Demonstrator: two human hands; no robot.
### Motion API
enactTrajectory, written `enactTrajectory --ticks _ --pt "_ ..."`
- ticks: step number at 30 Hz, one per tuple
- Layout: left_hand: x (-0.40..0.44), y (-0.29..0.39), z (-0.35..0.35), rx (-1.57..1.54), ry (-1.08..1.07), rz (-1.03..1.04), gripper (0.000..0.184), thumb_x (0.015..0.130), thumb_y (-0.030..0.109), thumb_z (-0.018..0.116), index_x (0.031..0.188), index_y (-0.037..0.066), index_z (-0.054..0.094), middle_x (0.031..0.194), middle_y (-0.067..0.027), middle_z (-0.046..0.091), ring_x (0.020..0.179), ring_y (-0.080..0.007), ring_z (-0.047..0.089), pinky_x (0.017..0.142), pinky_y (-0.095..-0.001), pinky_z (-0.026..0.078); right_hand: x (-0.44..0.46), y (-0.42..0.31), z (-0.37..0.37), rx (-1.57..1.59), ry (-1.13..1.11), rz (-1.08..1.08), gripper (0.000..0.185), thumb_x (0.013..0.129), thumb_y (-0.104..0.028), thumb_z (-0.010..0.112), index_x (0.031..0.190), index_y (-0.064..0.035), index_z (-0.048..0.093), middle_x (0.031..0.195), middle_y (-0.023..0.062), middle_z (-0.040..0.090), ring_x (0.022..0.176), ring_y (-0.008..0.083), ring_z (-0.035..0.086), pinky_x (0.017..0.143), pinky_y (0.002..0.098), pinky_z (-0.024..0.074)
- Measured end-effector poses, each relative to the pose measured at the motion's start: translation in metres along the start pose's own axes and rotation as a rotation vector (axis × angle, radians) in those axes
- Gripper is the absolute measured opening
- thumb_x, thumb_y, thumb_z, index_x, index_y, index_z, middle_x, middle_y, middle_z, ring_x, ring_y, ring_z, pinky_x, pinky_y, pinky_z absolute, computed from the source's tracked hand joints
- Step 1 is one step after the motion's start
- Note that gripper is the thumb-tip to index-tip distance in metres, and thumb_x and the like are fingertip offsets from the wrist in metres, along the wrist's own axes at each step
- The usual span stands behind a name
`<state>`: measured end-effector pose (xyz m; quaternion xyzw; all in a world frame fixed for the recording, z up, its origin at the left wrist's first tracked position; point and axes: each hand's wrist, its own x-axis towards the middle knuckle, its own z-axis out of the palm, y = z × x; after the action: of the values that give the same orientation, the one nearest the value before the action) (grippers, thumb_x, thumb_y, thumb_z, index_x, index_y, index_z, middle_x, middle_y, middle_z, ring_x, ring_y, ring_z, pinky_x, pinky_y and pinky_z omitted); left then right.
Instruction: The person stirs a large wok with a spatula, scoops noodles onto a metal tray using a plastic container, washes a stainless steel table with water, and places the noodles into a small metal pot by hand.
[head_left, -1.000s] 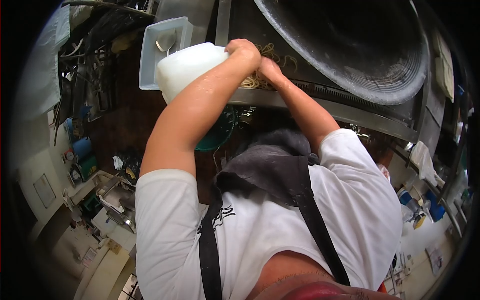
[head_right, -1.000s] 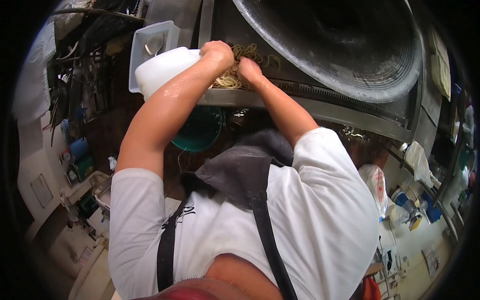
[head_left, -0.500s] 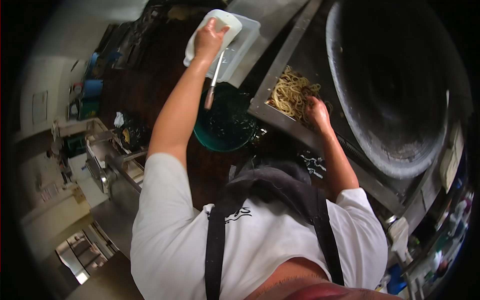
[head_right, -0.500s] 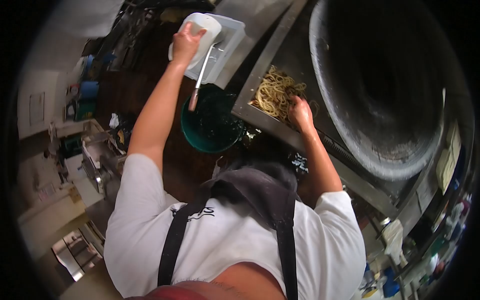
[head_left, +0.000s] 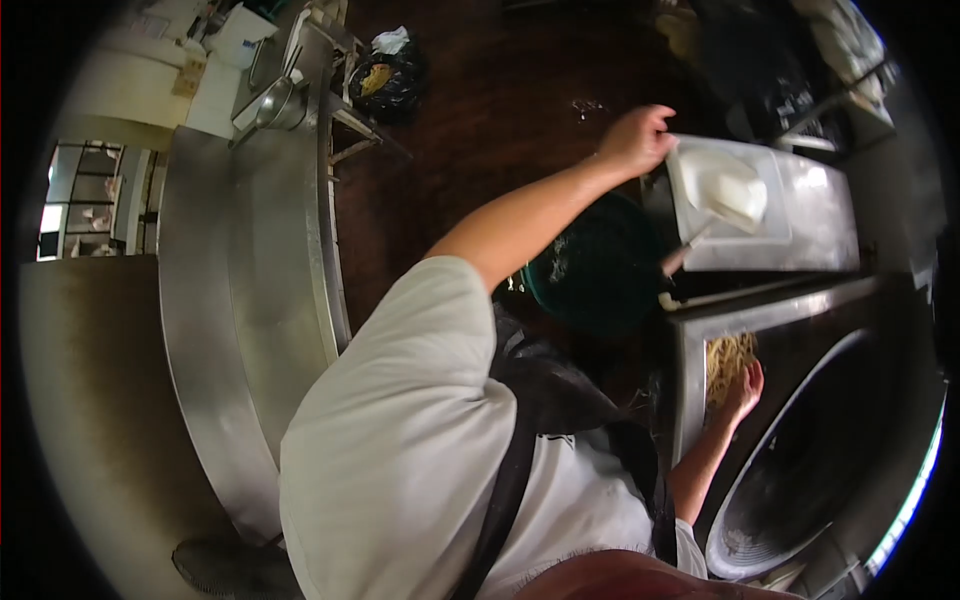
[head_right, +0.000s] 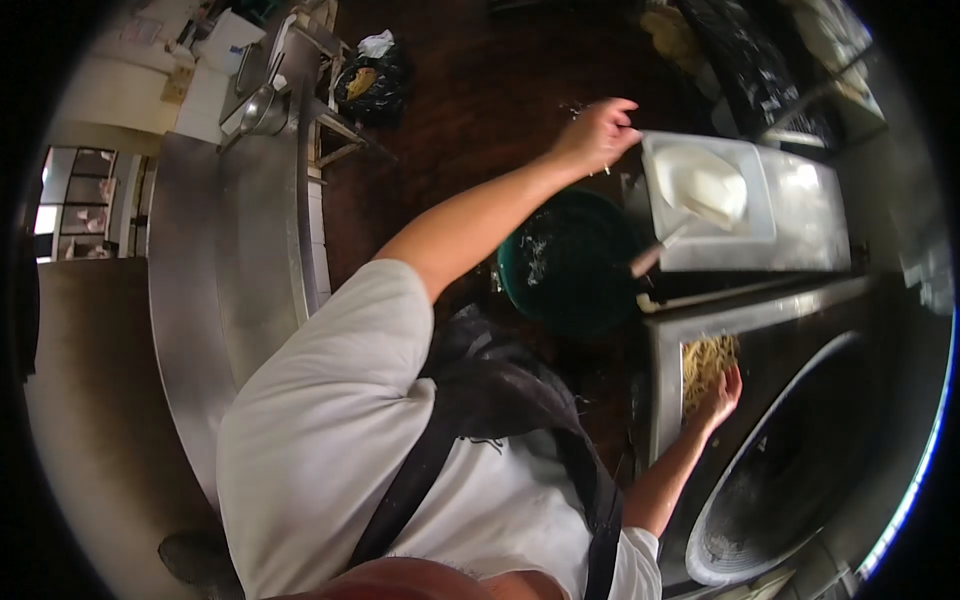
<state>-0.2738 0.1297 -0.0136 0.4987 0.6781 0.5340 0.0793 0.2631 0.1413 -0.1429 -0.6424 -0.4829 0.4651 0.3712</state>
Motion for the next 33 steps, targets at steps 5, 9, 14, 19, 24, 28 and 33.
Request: enactTrajectory --ticks 5,9,14,19,24,28,33 --pt "-0.003 -0.207 -0.294 0.399 0.507 -0.180 0.035 0.082 0.027 0.072 0.108 0.004 0.064 0.092 -0.0155 0.065 0.091 -0.0337 0.063 0.082 -0.0427 0.052 -0.042 -0.054 0.074 -0.047 0.194 -0.052 0.037 0.093 -0.003 0.058 0.130 -0.0048 0.056 0.123 0.0101 0.060 0.108 0.0215 0.061 0.087 0.0325 0.0529" --pt "-0.026 -0.312 -0.528 0.840 0.596 -0.508 0.040 0.091 0.023 0.062 0.121 -0.002 0.058 0.122 -0.0250 0.057 0.109 -0.0415 0.058 0.096 -0.0468 0.046 -0.063 -0.106 0.168 -0.087 0.107 -0.210 0.032 0.095 -0.006 0.058 0.127 -0.0039 0.057 0.121 0.0107 0.062 0.103 0.0200 0.061 0.089 0.0310 0.0508" --pt "-0.068 -0.428 -0.724 1.201 0.615 -0.647 0.044 0.092 0.020 0.060 0.133 0.006 0.053 0.131 -0.0178 0.056 0.117 -0.0389 0.058 0.095 -0.0472 0.050 -0.089 -0.176 0.255 -0.695 0.015 -0.588 0.031 0.092 -0.007 0.054 0.122 -0.0042 0.061 0.115 0.0104 0.057 0.097 0.0213 0.059 0.082 0.0342 0.0496" --pt "-0.129 -0.420 -0.792 1.270 0.168 -0.839 0.029 0.093 0.017 0.048 0.111 0.014 0.071 0.113 -0.0140 0.068 0.110 -0.0331 0.063 0.093 -0.0459 0.050 -0.094 -0.213 0.312 -0.711 -0.055 -0.668 0.034 0.094 -0.009 0.053 0.127 -0.0035 0.058 0.118 0.0122 0.056 0.097 0.0224 0.058 0.080 0.0349 0.0503" --pt "-0.255 -0.416 -0.839 0.999 0.743 -0.785 0.027 0.086 0.011 0.055 0.106 0.002 0.069 0.098 -0.0173 0.070 0.090 -0.0306 0.068 0.084 -0.0421 0.053 -0.092 -0.213 0.335 -0.766 -0.111 -0.727 0.036 0.093 -0.008 0.053 0.130 -0.0064 0.056 0.114 0.0137 0.050 0.099 0.0248 0.059 0.080 0.0370 0.0537" --pt "-0.315 -0.417 -0.840 0.251 0.846 -1.262 0.047 0.090 0.040 0.063 0.106 -0.004 0.064 0.087 -0.0248 0.069 0.077 -0.0354 0.066 0.077 -0.0457 0.055 -0.096 -0.206 0.346 -0.859 -0.069 -0.725 0.037 0.090 -0.006 0.054 0.127 -0.0075 0.059 0.110 0.0129 0.052 0.094 0.0237 0.058 0.076 0.0357 0.0539" --pt "-0.236 -0.387 -0.726 -1.126 1.019 -1.004 0.070 0.086 0.056 0.062 0.111 -0.009 0.058 0.098 -0.0244 0.067 0.092 -0.0375 0.063 0.087 -0.0505 0.053 -0.094 -0.192 0.348 -0.557 -0.116 -0.677 0.041 0.084 -0.002 0.056 0.124 -0.0065 0.060 0.098 0.0083 0.062 0.090 0.0223 0.059 0.086 0.0355 0.0488"
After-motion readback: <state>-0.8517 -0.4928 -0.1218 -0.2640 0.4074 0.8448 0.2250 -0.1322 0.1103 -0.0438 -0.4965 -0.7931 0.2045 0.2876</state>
